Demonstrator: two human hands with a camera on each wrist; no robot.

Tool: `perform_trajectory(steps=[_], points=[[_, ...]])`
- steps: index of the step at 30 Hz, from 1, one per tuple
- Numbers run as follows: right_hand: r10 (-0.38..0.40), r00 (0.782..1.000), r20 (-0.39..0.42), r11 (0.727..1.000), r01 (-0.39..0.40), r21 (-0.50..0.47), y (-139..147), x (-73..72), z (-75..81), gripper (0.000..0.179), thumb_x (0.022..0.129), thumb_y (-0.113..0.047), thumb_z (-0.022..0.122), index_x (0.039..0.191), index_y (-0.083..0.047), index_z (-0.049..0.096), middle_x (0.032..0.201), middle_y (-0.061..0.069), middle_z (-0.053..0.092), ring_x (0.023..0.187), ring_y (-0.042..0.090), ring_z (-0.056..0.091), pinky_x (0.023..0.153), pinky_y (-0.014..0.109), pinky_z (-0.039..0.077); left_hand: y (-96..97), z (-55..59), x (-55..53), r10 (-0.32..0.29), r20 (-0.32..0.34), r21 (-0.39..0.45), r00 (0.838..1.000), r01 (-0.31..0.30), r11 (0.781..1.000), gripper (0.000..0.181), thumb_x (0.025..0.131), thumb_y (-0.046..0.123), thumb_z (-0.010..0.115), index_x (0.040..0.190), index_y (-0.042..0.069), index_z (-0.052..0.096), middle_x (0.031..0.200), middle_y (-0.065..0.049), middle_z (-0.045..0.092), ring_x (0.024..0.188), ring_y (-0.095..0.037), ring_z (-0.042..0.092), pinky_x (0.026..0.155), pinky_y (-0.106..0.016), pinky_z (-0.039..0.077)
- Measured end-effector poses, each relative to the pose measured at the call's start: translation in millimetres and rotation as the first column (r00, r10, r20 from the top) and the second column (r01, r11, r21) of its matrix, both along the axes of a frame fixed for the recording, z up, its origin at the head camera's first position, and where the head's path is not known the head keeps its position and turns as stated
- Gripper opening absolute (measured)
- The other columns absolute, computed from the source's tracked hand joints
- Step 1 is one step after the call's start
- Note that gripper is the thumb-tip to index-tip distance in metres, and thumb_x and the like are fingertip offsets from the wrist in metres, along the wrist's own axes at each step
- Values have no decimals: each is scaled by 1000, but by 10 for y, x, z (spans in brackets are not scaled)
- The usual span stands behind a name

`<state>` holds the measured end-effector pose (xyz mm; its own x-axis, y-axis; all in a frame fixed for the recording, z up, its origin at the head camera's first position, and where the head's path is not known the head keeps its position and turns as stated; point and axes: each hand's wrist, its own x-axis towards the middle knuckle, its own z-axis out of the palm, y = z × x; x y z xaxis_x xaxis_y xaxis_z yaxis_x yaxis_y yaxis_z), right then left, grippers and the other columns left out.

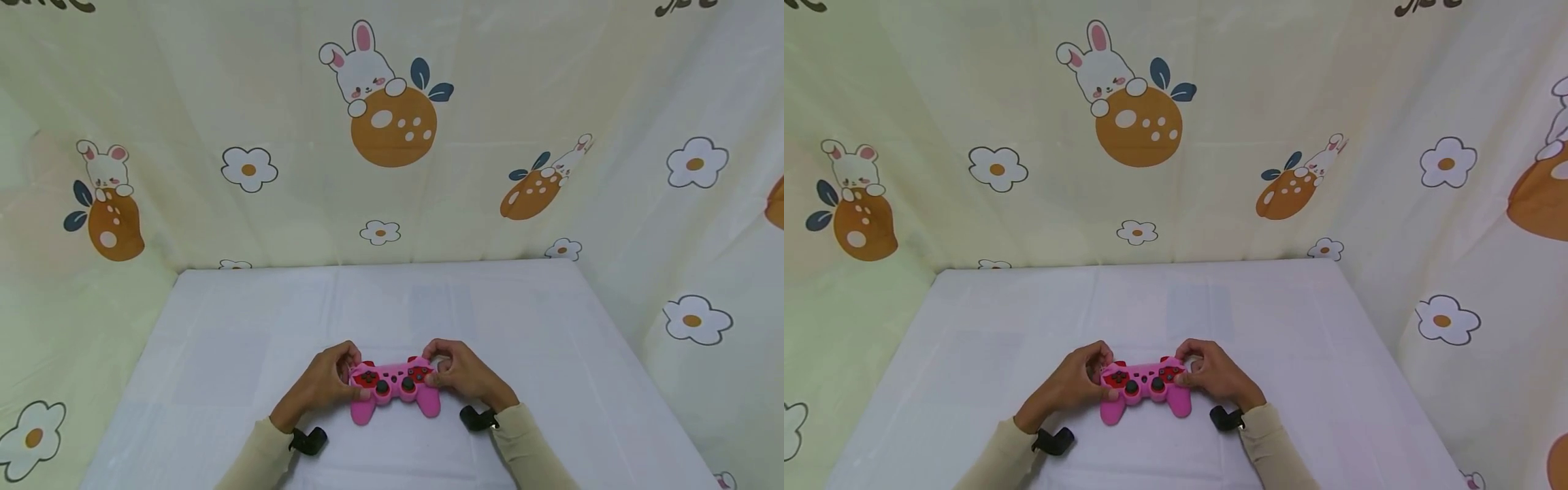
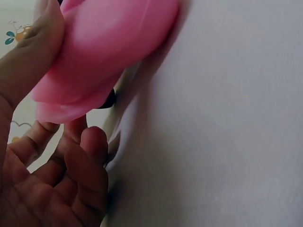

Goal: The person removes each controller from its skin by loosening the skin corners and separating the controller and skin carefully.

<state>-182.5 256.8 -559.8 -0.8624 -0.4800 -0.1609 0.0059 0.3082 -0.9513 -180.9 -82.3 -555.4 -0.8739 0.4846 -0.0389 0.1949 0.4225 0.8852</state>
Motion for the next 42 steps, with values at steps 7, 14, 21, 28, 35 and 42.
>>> perform_trajectory(steps=[7, 14, 21, 28, 35, 42], points=[[50, 999, -6, 999, -50, 17, 31, -89, 14, 39, 87, -19, 89, 112, -5, 63, 82, 0, 55, 59, 4, 39, 55, 19, 37, 7, 27, -22, -20, -5, 3, 1000, 20, 1000, 50, 73, 31, 99, 100, 17, 59, 83, -9, 57, 75, -12, 51, 66, -22, 42], [54, 997, -49, 998, -53, 22, 37, -97, 14, 34, 86, -14, 89, 102, -1, 61, 80, -1, 52, 59, 4, 37, 56, 20, 34, 21, 30, 17, 37, -20, -1, 999, -37, 999, 46, 72, 32, 100, 92, 20, 60, 78, 4, 55, 73, -9, 51, 65, -22, 42], [-38, 996, -76, 999, 38, -5, -25, 59, -18, 28, 92, -17, 84, 92, -3, 59, 78, -4, 53, 66, 2, 45, 61, 19, 40, 7, 36, 49, 82, -40, -14, 996, -83, 996, 42, 72, 31, 100, 89, 21, 62, 80, 5, 59, 76, -11, 55, 67, -22, 46], [-170, 979, -114, 983, 177, 55, -111, 210, -10, 33, 87, -25, 89, 104, -12, 63, 75, -2, 53, 63, 5, 46, 62, 20, 40, 30, -2, 157, 168, -71, -12, 983, -170, 985, 42, 72, 35, 99, 88, 21, 63, 80, 6, 60, 78, -11, 56, 69, -23, 46], [-206, 962, -177, 962, 233, 146, -130, 336, -1, 59, 72, -31, 100, 118, -23, 64, 102, 2, 63, 91, 19, 56, 75, 26, 49, 88, -75, 315, 211, -59, -2, 976, -211, 977, 48, 78, 35, 96, 107, 22, 59, 95, 6, 60, 90, -14, 56, 77, -23, 46], [-202, 951, -234, 954, 245, 171, -147, 383, 25, 67, 68, -33, 102, 121, -24, 62, 102, 1, 64, 92, 19, 59, 72, 26, 49, 107, -101, 401, 261, -73, 2, 963, -261, 965, 63, 67, 36, 102, 111, 22, 58, 94, 6, 60, 86, -14, 56, 73, -21, 46]])
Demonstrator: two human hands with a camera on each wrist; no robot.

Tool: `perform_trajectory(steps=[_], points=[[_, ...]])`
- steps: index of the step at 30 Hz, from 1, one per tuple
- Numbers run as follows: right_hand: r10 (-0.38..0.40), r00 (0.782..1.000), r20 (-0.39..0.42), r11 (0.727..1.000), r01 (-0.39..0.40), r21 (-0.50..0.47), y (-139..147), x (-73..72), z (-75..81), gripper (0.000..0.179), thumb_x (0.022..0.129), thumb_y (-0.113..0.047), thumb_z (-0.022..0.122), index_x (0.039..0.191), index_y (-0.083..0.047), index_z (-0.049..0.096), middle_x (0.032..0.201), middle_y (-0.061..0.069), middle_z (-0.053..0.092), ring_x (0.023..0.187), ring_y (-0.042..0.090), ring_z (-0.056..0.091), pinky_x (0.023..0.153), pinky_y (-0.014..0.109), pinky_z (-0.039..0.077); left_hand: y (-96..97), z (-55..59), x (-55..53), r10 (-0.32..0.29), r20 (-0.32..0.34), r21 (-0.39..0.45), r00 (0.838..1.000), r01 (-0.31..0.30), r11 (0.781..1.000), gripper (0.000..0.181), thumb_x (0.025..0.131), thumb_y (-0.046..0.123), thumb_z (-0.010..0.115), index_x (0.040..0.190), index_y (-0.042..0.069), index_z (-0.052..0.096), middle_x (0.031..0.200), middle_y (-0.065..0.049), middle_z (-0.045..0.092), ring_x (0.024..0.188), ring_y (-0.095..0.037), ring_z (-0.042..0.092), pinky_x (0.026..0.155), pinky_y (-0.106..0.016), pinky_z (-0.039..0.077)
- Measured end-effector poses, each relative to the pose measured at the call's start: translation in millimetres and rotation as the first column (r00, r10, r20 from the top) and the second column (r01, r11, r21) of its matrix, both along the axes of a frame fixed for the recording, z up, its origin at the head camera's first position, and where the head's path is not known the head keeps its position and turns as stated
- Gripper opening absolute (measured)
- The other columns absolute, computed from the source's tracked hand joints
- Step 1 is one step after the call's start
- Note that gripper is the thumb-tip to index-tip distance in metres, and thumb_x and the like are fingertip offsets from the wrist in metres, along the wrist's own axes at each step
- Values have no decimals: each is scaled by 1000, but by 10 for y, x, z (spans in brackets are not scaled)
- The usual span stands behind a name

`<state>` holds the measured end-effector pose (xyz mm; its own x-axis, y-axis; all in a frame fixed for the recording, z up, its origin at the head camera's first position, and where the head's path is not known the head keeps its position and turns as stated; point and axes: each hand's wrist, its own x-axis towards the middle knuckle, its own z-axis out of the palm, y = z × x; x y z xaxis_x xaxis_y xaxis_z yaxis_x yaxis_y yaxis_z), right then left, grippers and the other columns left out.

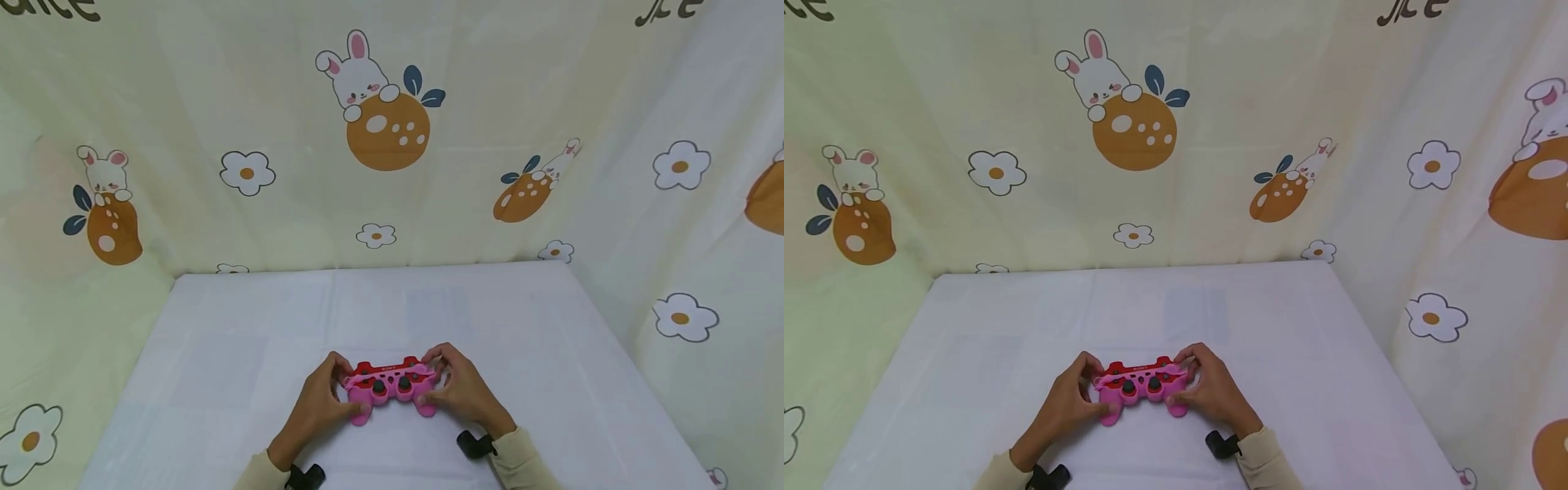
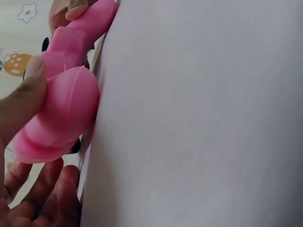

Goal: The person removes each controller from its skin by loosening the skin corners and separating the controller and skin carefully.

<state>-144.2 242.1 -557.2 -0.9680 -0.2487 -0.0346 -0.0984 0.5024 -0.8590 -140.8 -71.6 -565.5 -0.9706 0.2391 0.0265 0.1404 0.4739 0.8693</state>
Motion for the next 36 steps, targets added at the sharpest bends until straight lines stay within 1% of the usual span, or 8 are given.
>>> perform_trajectory(steps=[4, 9, 12, 19, 24, 30, 33, 36], points=[[-6, 1000, 28, 1000, 7, -8, 21, -27, -27, 60, 69, -32, 101, 115, -23, 63, 89, 2, 65, 81, 17, 60, 68, 26, 47, 3, -13, 14, 32, -16, 33, 999, -32, 999, 61, 64, 43, 103, 102, 22, 60, 85, 3, 61, 77, -15, 56, 68, -21, 46], [4, 1000, 30, 997, -2, -78, 60, -46, -86, 55, 68, -26, 102, 108, -18, 64, 73, 0, 61, 64, 9, 56, 63, 25, 46, 6, -30, 13, 37, -17, 68, 999, -36, 997, 56, 63, 42, 103, 97, 22, 62, 77, 0, 62, 72, -14, 58, 65, -22, 46], [15, 999, 47, 991, -9, -131, 77, -54, -106, 53, 68, -23, 101, 106, -15, 65, 64, 0, 56, 56, 6, 50, 57, 24, 43, 2, -39, 1, 31, -23, 64, 999, -29, 998, 55, 63, 43, 103, 96, 24, 62, 74, 0, 62, 68, -11, 58, 63, -22, 45], [26, 996, 86, 981, -9, -192, 86, -58, -108, 47, 71, -21, 100, 101, -10, 66, 58, -1, 50, 50, 4, 44, 50, 20, 36, -11, -26, -16, 13, -20, 40, 1000, -12, 999, 53, 65, 46, 101, 94, 24, 63, 71, 2, 62, 63, -6, 56, 62, -22, 44], [20, 996, 89, 982, -3, -189, 77, -44, -99, 41, 71, -22, 100, 94, -11, 68, 54, -3, 49, 48, 4, 41, 47, 19, 33, -15, -42, -23, 20, -10, 31, 1000, -19, 999, 51, 64, 46, 101, 92, 24, 64, 73, 4, 62, 60, -5, 55, 57, -21, 43], [30, 998, 51, 983, -20, -183, 64, -38, -114, 34, 74, -23, 98, 83, -10, 67, 53, -3, 51, 45, 3, 44, 44, 20, 34, -19, -57, -25, 21, -10, 42, 1000, -21, 999, 48, 64, 46, 102, 87, 25, 66, 64, 7, 57, 54, -4, 52, 52, -21, 39], [30, 999, 33, 985, -24, -168, 55, -41, -120, 36, 75, -25, 98, 78, -11, 65, 53, -2, 52, 44, 3, 45, 44, 20, 34, -23, -60, -25, 12, -25, 41, 1000, -11, 999, 45, 65, 45, 101, 84, 25, 65, 64, 8, 57, 57, -4, 53, 54, -21, 41], [-1, 1000, 1, 994, 1, -105, 40, -43, -112, 38, 73, -30, 99, 79, -15, 64, 58, -2, 50, 50, 4, 44, 47, 20, 34, -25, -53, -23, 0, -53, 30, 999, 2, 1000, 44, 67, 44, 100, 83, 25, 64, 69, 8, 59, 63, -6, 56, 60, -22, 46]])
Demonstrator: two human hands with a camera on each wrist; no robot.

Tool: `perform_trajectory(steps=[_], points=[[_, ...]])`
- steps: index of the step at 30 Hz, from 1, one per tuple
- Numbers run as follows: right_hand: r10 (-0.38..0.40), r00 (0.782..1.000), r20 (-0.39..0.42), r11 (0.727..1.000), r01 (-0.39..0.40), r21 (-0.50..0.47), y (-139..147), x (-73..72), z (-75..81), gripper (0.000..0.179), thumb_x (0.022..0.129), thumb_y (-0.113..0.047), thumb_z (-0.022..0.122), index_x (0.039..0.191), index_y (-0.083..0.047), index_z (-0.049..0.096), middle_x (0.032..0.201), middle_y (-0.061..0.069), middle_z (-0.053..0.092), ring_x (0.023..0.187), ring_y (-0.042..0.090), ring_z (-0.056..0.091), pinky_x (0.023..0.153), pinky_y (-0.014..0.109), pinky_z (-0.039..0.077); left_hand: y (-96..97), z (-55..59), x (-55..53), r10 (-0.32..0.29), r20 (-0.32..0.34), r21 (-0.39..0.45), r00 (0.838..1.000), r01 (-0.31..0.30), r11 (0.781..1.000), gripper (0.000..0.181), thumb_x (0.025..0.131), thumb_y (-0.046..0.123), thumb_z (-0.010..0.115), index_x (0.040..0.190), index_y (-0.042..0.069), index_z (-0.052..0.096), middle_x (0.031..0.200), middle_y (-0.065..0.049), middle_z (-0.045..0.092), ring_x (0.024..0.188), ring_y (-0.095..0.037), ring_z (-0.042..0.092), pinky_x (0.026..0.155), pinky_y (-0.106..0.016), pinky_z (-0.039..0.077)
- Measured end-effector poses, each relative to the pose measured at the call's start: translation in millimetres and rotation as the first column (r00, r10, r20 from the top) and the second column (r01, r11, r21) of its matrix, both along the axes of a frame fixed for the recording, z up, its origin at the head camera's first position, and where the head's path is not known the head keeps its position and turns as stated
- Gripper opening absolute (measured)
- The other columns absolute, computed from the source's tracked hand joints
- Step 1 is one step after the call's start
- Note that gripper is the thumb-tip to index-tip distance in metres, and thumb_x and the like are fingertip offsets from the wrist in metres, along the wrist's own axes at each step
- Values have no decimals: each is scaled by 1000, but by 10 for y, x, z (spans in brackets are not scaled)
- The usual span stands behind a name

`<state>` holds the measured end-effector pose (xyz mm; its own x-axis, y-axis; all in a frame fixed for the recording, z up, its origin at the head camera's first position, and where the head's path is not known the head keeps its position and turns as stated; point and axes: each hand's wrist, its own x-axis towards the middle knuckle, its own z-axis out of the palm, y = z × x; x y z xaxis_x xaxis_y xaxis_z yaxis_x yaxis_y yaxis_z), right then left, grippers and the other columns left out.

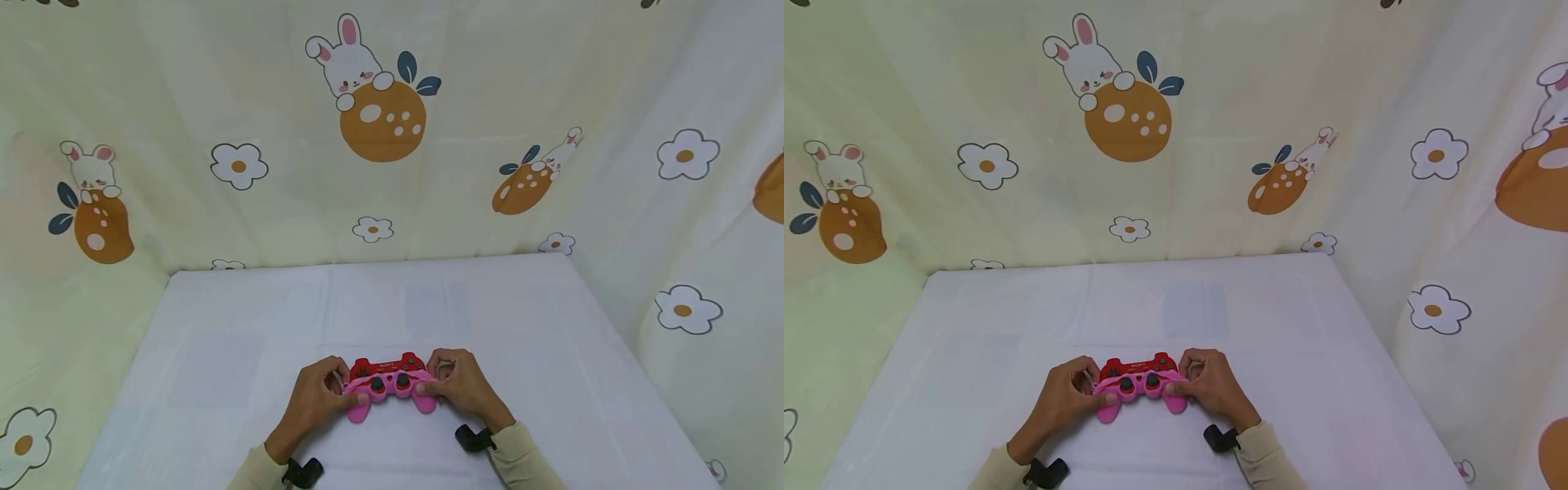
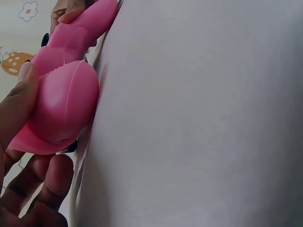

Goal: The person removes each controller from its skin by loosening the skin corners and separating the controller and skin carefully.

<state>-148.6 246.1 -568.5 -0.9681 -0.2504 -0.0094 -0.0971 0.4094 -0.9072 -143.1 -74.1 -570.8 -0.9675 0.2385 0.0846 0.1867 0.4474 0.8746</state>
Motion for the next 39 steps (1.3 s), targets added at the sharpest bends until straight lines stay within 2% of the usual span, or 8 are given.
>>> perform_trajectory(steps=[4, 7, 12, 15, 20, 25, 30, 39], points=[[-56, 998, -12, 993, 57, 100, -37, 16, 62, 43, 69, -37, 101, 87, -22, 65, 68, -2, 53, 61, 7, 48, 56, 22, 40, 9, 42, 12, 7, -42, -65, 999, -9, 998, 47, 67, 45, 100, 87, 27, 60, 80, 11, 60, 75, -8, 59, 68, -22, 47], [-64, 997, -33, 988, 69, 139, -81, 22, 141, 47, 68, -36, 102, 98, -26, 67, 82, -5, 62, 68, 10, 54, 61, 24, 44, 40, 97, 20, 23, -71, -106, 997, -31, 994, 51, 68, 40, 100, 96, 27, 60, 89, 13, 59, 84, -10, 57, 73, -23, 45], [-2, 989, -149, 983, 29, 182, -164, 0, 287, 45, 71, -30, 101, 108, -30, 75, 103, -11, 68, 73, 12, 54, 65, 23, 45, 166, 225, 5, 13, -137, -68, 990, -23, 997, 55, 69, 32, 100, 107, 24, 62, 101, 10, 62, 100, -13, 56, 81, -29, 49], [57, 982, -180, 981, -22, 193, -214, -2, 344, 37, 74, -28, 98, 105, -29, 80, 100, -11, 68, 75, 11, 52, 67, 23, 44, 292, 271, -6, -33, -137, -26, 990, 30, 999, 54, 71, 37, 99, 106, 23, 61, 104, 9, 65, 105, -15, 55, 87, -33, 48], [137, 972, -190, 972, -95, 214, -306, -6, 369, 26, 80, -30, 93, 103, -24, 82, 96, -6, 67, 85, 10, 57, 76, 24, 47, 488, 257, -24, -90, -123, -4, 988, 90, 996, 48, 74, 35, 98, 104, 23, 62, 102, 9, 69, 103, -17, 56, 94, -40, 35], [148, 978, -147, 966, -111, 233, -374, -31, 407, 17, 86, -24, 89, 101, -23, 79, 99, -6, 67, 95, 9, 63, 86, 27, 51, 577, 229, -39, -68, -167, -40, 984, 62, 997, 49, 71, 37, 100, 100, 22, 63, 98, 11, 70, 97, -16, 56, 93, -42, 31], [163, 983, -81, 961, -140, 239, -424, -65, 488, 5, 95, -24, 81, 96, -21, 77, 93, -6, 65, 85, 8, 58, 76, 25, 49, 615, 211, -57, -41, -187, -70, 981, 28, 997, 50, 70, 42, 99, 97, 23, 61, 94, 11, 68, 93, -14, 55, 93, -41, 33], [183, 983, 35, 932, -185, 311, -529, -176, 608, 15, 101, -16, 72, 87, -15, 72, 79, -5, 66, 73, 8, 57, 63, 24, 45, 661, 159, -64, -27, -249, -77, 968, 8, 997, 50, 70, 44, 98, 96, 23, 61, 93, 9, 70, 92, -16, 56, 92, -42, 34]])
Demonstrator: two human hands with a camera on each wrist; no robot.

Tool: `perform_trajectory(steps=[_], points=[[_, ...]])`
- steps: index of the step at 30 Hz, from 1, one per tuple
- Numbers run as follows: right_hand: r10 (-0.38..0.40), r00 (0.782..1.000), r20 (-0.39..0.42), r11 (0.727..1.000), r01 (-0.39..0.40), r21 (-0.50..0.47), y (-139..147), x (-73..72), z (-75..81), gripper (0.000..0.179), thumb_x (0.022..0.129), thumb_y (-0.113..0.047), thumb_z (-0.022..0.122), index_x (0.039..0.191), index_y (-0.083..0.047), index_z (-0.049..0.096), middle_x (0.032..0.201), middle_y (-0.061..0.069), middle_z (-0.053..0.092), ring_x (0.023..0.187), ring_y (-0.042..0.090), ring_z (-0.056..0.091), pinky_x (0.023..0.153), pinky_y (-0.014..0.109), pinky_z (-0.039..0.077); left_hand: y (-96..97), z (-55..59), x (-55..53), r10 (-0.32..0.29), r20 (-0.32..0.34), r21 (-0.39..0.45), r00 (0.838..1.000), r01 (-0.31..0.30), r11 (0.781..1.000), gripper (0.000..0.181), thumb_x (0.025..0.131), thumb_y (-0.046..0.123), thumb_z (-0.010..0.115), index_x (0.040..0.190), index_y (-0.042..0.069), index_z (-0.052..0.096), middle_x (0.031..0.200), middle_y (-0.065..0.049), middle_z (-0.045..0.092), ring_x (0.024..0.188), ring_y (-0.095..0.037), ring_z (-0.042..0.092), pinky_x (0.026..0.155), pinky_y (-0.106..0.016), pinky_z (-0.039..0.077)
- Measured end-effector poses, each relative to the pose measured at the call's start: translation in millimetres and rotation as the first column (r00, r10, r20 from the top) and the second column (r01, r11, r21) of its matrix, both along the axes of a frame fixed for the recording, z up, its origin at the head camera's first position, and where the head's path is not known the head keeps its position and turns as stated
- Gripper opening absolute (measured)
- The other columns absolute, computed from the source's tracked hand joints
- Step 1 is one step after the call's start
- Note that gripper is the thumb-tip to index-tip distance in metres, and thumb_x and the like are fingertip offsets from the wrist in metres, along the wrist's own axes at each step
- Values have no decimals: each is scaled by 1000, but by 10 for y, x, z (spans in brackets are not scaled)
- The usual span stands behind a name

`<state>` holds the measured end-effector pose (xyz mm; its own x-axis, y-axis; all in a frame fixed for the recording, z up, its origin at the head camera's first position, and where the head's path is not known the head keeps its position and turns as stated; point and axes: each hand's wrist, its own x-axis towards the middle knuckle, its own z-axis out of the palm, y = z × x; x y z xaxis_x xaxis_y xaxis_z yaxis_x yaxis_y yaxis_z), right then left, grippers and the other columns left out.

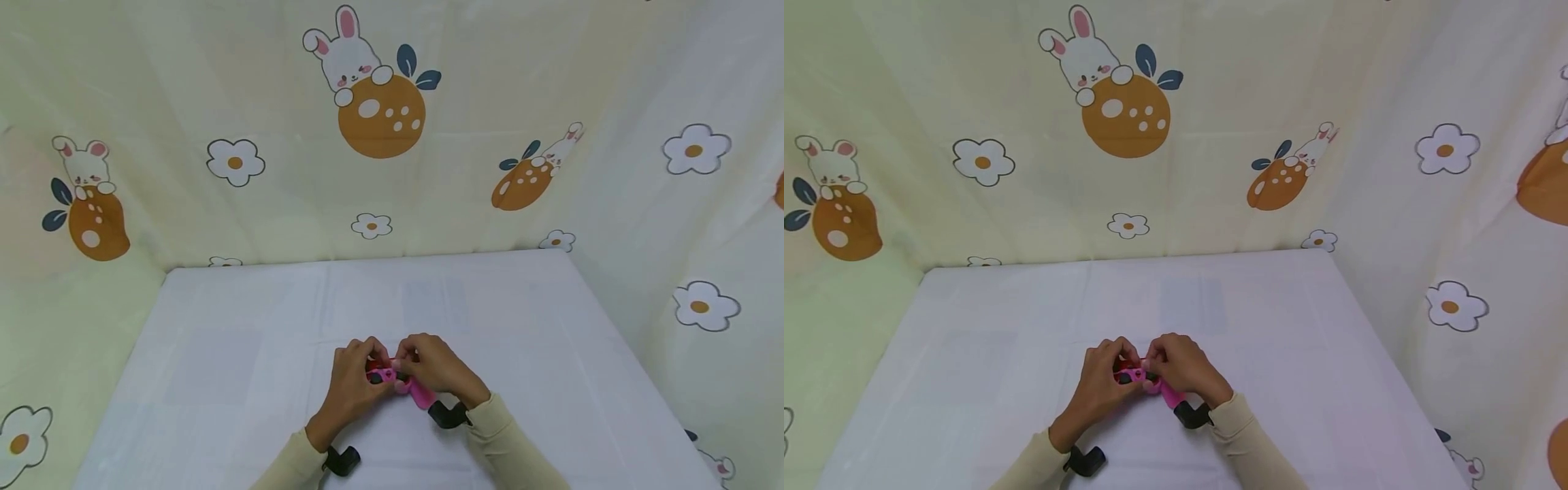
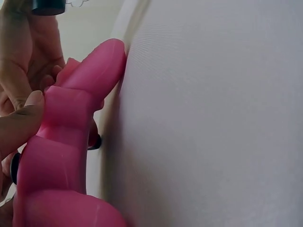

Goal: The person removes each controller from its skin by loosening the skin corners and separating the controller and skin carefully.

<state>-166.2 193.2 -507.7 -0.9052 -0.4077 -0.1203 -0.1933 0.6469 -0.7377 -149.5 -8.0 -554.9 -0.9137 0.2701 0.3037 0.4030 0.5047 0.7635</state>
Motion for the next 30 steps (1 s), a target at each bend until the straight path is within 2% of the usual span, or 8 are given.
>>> perform_trajectory(steps=[7, 13, 16, 19, 22, 25, 30], points=[[-61, 998, 18, 996, 60, 59, -61, 38, -22, 18, 106, -21, 65, 90, -13, 67, 82, -4, 62, 75, 12, 55, 63, 26, 43, 1, 11, 9, -15, -20, -8, 1000, 15, 1000, 50, 69, 40, 99, 97, 22, 62, 92, 9, 71, 90, -13, 55, 90, -42, 33], [-143, 986, 80, 989, 147, -36, -60, 93, -75, 18, 109, -20, 59, 95, -14, 68, 86, -1, 63, 78, 14, 55, 66, 27, 43, -10, 1, 12, -22, -33, -16, 999, 22, 1000, 55, 67, 39, 101, 98, 22, 60, 93, 9, 71, 90, -12, 54, 89, -39, 33], [-134, 983, 128, 985, 146, -89, -32, 113, -85, 19, 109, -21, 59, 95, -14, 69, 89, 0, 65, 82, 14, 58, 71, 28, 46, -11, -20, 5, -20, -58, -31, 998, 18, 999, 55, 67, 41, 101, 99, 23, 60, 94, 10, 70, 90, -10, 55, 88, -38, 33], [-79, 987, 142, 988, 96, -124, 17, 141, -87, 20, 108, -25, 60, 93, -15, 69, 90, -1, 66, 88, 16, 56, 78, 29, 44, -10, -35, 3, -25, -84, -37, 996, 22, 999, 54, 68, 42, 101, 99, 23, 61, 94, 11, 71, 91, -9, 56, 89, -39, 35], [-26, 995, 101, 989, 41, -142, 63, 174, -94, 20, 106, -27, 63, 89, -17, 67, 89, -3, 64, 90, 16, 50, 79, 30, 41, -10, -48, 6, -29, -110, -39, 993, 25, 999, 53, 68, 43, 100, 98, 23, 62, 94, 12, 71, 93, -8, 57, 89, -39, 36], [10, 1000, 13, 989, -8, -146, 86, 202, -100, 17, 103, -23, 68, 86, -21, 68, 87, -7, 65, 87, 16, 46, 77, 29, 41, -11, -53, 6, -34, -143, -43, 989, 28, 999, 49, 70, 42, 100, 97, 24, 63, 93, 14, 71, 94, -9, 59, 89, -39, 36], [45, 989, -140, 989, -64, -136, 92, 249, -90, 14, 95, -17, 77, 84, -23, 70, 88, -11, 68, 84, 12, 47, 75, 28, 42, -18, -59, 19, -28, -204, -68, 979, 14, 998, 41, 73, 37, 99, 94, 26, 65, 92, 16, 72, 94, -9, 62, 92, -39, 37]])
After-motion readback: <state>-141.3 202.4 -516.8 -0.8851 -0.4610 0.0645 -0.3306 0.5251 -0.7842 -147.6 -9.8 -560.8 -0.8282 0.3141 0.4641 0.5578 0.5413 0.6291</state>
